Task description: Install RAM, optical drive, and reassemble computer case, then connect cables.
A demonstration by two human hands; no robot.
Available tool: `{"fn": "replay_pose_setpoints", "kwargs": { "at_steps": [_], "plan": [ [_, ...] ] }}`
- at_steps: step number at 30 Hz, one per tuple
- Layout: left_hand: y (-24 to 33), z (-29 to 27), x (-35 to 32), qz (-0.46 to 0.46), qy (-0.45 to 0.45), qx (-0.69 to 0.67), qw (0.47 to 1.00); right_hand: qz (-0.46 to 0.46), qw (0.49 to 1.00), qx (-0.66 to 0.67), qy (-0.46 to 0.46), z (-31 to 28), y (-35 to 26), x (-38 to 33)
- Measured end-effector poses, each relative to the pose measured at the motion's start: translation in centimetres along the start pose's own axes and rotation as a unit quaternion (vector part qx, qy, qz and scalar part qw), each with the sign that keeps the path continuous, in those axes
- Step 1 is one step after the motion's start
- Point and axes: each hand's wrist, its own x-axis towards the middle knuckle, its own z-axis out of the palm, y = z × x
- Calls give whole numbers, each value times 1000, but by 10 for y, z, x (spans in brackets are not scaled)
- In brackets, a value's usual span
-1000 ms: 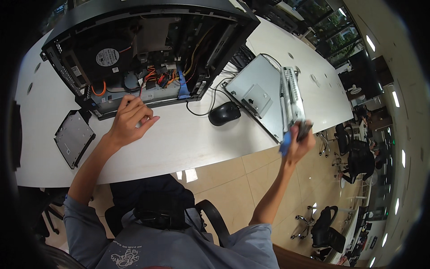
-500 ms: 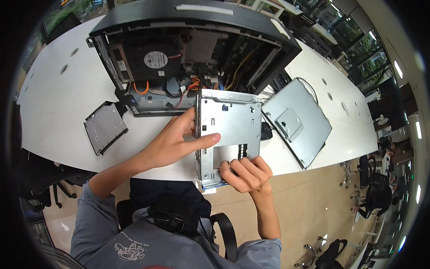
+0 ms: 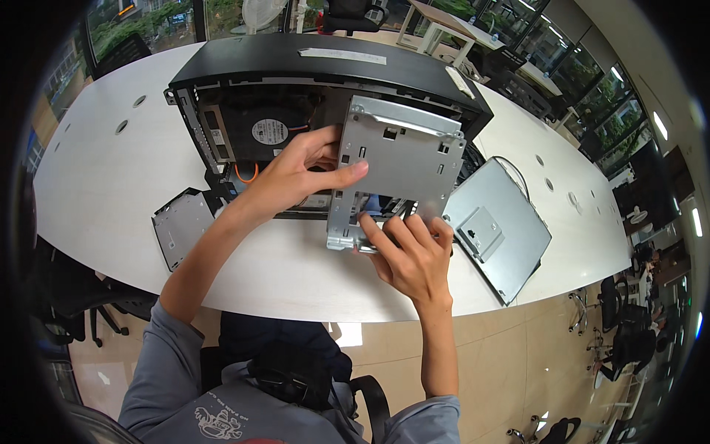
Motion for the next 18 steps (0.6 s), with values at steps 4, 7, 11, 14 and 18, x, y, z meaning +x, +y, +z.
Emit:
{"fn": "replay_pose_setpoints", "kwargs": {
  "at_steps": [4,7,11,14,18],
  "plan": [
    [-4,-2,9,19,21,-1,1000,-7,1000,-2,0,4,7,8],
    [-5,-4,12,-9,34,11,999,-11,1000,10,-2,5,9,11],
    [-9,-2,15,-34,76,60,995,-6,1000,-11,1,9,7,12],
    [-15,7,16,62,115,45,990,8,1000,-12,9,14,3,11],
    [-19,10,17,65,138,51,987,14,999,-19,21,20,2,10]
  ]
}}
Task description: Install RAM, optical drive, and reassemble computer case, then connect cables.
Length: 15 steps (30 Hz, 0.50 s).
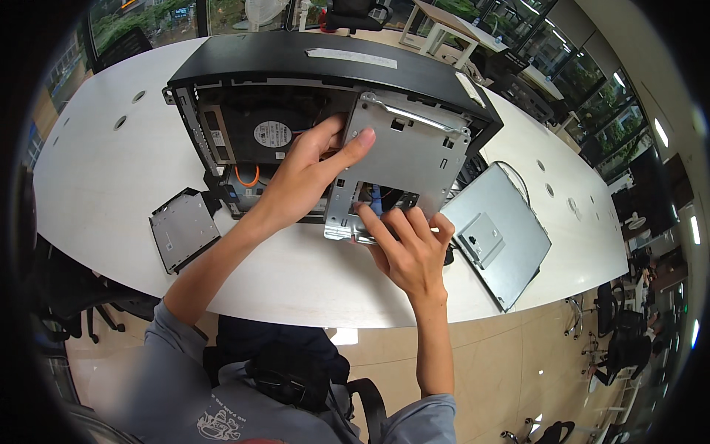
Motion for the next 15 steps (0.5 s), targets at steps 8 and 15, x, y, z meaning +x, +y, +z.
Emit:
{"fn": "replay_pose_setpoints", "kwargs": {
  "at_steps": [8,15],
  "plan": [
    [10,8,-5,6,39,15,999,22,999,-10,21,7,-8,1],
    [10,9,-5,17,55,63,996,17,999,13,31,1,-8,2]
  ]
}}
